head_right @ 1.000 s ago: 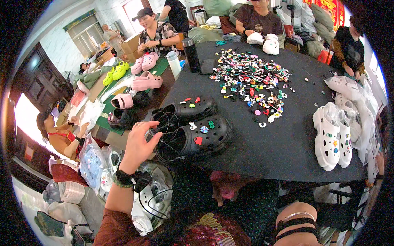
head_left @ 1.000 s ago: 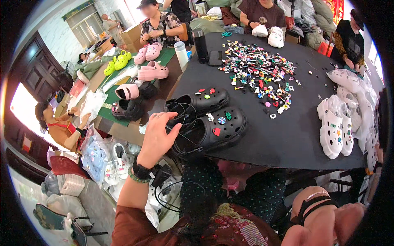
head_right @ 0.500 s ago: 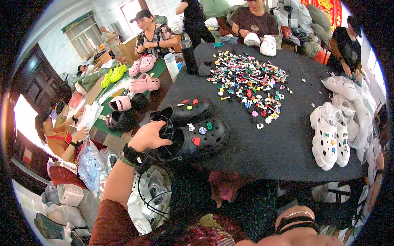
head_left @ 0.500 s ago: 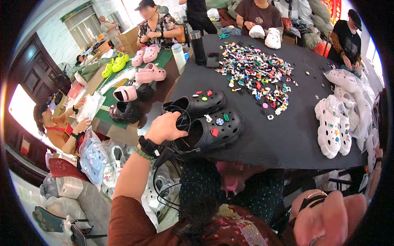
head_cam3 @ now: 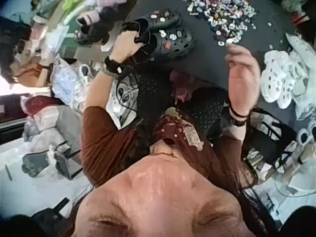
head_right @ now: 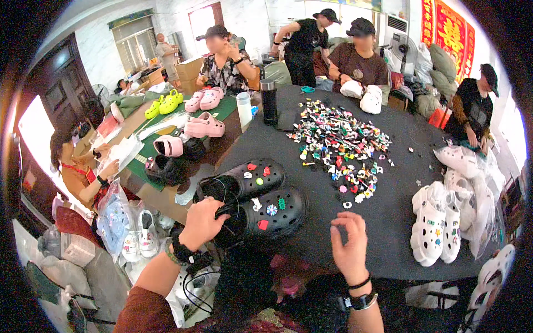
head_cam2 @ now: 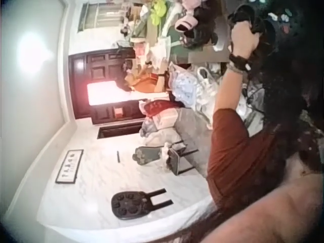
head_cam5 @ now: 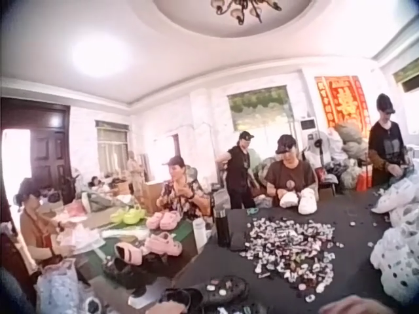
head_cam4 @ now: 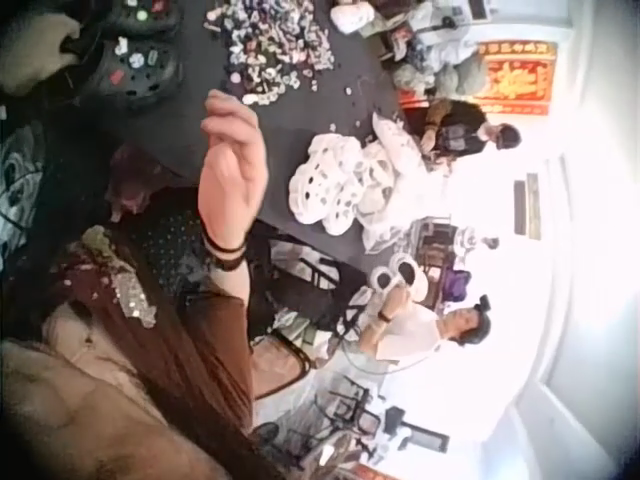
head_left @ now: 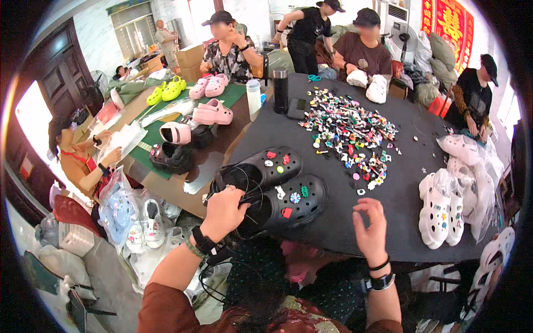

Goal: Insert decorative plastic charms into the holes of foam clogs to customize them.

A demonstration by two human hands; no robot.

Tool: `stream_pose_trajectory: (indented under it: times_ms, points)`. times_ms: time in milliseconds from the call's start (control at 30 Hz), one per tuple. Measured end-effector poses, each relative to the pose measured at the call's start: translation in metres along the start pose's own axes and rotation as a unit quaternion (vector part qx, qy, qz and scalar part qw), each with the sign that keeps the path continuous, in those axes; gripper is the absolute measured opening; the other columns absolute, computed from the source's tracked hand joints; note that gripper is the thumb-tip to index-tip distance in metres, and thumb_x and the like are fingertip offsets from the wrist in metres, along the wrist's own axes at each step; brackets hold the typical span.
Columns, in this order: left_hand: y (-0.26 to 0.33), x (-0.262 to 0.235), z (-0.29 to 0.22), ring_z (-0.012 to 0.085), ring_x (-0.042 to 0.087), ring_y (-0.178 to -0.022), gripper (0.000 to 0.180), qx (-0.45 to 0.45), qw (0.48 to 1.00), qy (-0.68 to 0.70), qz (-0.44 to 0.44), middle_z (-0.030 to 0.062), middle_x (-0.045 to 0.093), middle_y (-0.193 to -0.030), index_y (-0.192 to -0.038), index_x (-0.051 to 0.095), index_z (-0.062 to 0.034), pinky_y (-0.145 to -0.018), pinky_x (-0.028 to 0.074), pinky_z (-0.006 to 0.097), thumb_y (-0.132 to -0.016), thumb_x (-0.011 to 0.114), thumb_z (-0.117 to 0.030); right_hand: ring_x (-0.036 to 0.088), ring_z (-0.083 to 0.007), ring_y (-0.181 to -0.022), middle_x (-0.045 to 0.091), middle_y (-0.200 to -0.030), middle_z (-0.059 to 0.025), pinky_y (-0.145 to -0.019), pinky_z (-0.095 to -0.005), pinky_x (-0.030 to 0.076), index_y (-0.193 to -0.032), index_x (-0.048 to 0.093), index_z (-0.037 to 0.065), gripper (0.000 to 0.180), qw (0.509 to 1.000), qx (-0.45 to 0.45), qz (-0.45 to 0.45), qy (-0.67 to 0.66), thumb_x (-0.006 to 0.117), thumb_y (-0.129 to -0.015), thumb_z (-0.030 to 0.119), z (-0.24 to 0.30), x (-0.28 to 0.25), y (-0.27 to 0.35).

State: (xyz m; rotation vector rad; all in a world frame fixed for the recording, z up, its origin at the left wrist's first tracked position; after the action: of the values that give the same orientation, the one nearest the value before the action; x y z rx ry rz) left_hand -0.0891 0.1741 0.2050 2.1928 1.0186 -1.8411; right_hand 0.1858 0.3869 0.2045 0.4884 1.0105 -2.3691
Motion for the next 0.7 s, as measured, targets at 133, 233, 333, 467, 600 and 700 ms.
stream_pose_trajectory:
  times_ms: [133, 233, 333, 467, 600, 700]
  points:
    - [0.016, -0.01, 0.005, 0.0335, 0.063, -0.082, 0.029, -0.006, 0.999, 0.024, -0.044, 0.013, 0.063, -0.087, -0.097, 0.068, -0.0043, -0.071, 0.05, 0.042, -0.072, 0.075, -0.02, 0.048, -0.0367, -0.108, 0.053, -0.111, -0.0162, -0.095, -0.0455, 0.04, -0.093, 0.057, 0.004, 0.021, 0.995, -0.031, 0.037, 0.092, 0.065, -0.075, -0.003, -0.026, 0.031, 0.014]
    - [0.022, -0.018, 0.025, 0.0337, 0.062, -0.08, 0.03, -0.01, 0.996, 0.04, -0.083, 0.0134, 0.062, -0.085, -0.096, 0.069, -0.0036, -0.07, 0.05, 0.043, -0.071, 0.075, -0.019, 0.047, -0.0375, -0.11, 0.052, -0.112, -0.0163, -0.096, -0.0474, 0.038, -0.093, 0.057, 0.004, 0.022, 0.991, -0.028, 0.047, 0.123, 0.065, -0.074, -0.003, -0.035, 0.047, 0.023]
    - [0.016, -0.034, 0.044, 0.0341, 0.061, -0.077, 0.029, -0.026, 0.994, 0.034, -0.096, 0.0145, 0.061, -0.08, -0.094, 0.069, -0.0025, -0.068, 0.049, 0.043, -0.07, 0.076, -0.018, 0.045, -0.0382, -0.114, 0.052, -0.114, -0.0159, -0.097, -0.049, 0.036, -0.094, 0.056, 0.004, 0.021, 0.987, -0.022, 0.064, 0.145, 0.064, -0.076, 0.0, -0.041, 0.055, 0.033]
    - [-0.008, -0.049, 0.092, 0.0364, 0.062, -0.078, 0.025, -0.067, 0.991, 0.021, -0.117, 0.0171, 0.061, -0.075, -0.085, 0.071, -0.0015, -0.07, 0.049, 0.043, -0.068, 0.076, -0.02, 0.043, -0.0386, -0.12, 0.052, -0.118, -0.0147, -0.099, -0.0504, 0.034, -0.099, 0.055, 0.004, 0.02, 0.975, -0.012, 0.07, 0.21, 0.062, -0.08, 0.005, -0.045, 0.057, 0.04]
    - [-0.048, -0.061, 0.156, 0.037, 0.064, -0.08, 0.031, -0.13, 0.982, -0.039, -0.134, 0.0199, 0.066, -0.082, -0.085, 0.073, -0.0022, -0.075, 0.05, 0.043, -0.067, 0.077, -0.027, 0.047, -0.0376, -0.114, 0.053, -0.111, -0.0152, -0.097, -0.0484, 0.036, -0.096, 0.053, 0.003, 0.019, 0.972, -0.025, 0.056, 0.225, 0.06, -0.078, 0.002, -0.03, 0.058, 0.031]
    - [-0.093, -0.067, 0.208, 0.0363, 0.064, -0.081, 0.033, -0.178, 0.973, -0.073, -0.124, 0.0196, 0.067, -0.083, -0.083, 0.073, -0.0018, -0.078, 0.05, 0.043, -0.067, 0.076, -0.031, 0.048, -0.0361, -0.11, 0.053, -0.11, -0.0157, -0.095, -0.047, 0.036, -0.095, 0.052, 0.003, 0.019, 0.974, -0.018, 0.074, 0.215, 0.058, -0.077, 0.0, -0.016, 0.061, 0.022]
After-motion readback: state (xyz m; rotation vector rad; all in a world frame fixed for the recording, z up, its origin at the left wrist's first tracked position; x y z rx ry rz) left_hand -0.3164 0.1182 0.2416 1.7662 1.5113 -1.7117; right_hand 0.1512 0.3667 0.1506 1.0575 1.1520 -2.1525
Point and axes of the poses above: each hand's wrist, its own y-axis away from the middle knuckle, its own x-axis out of the palm, z = x × y, the point moved 4 cm from there along -y, towards the middle knuckle
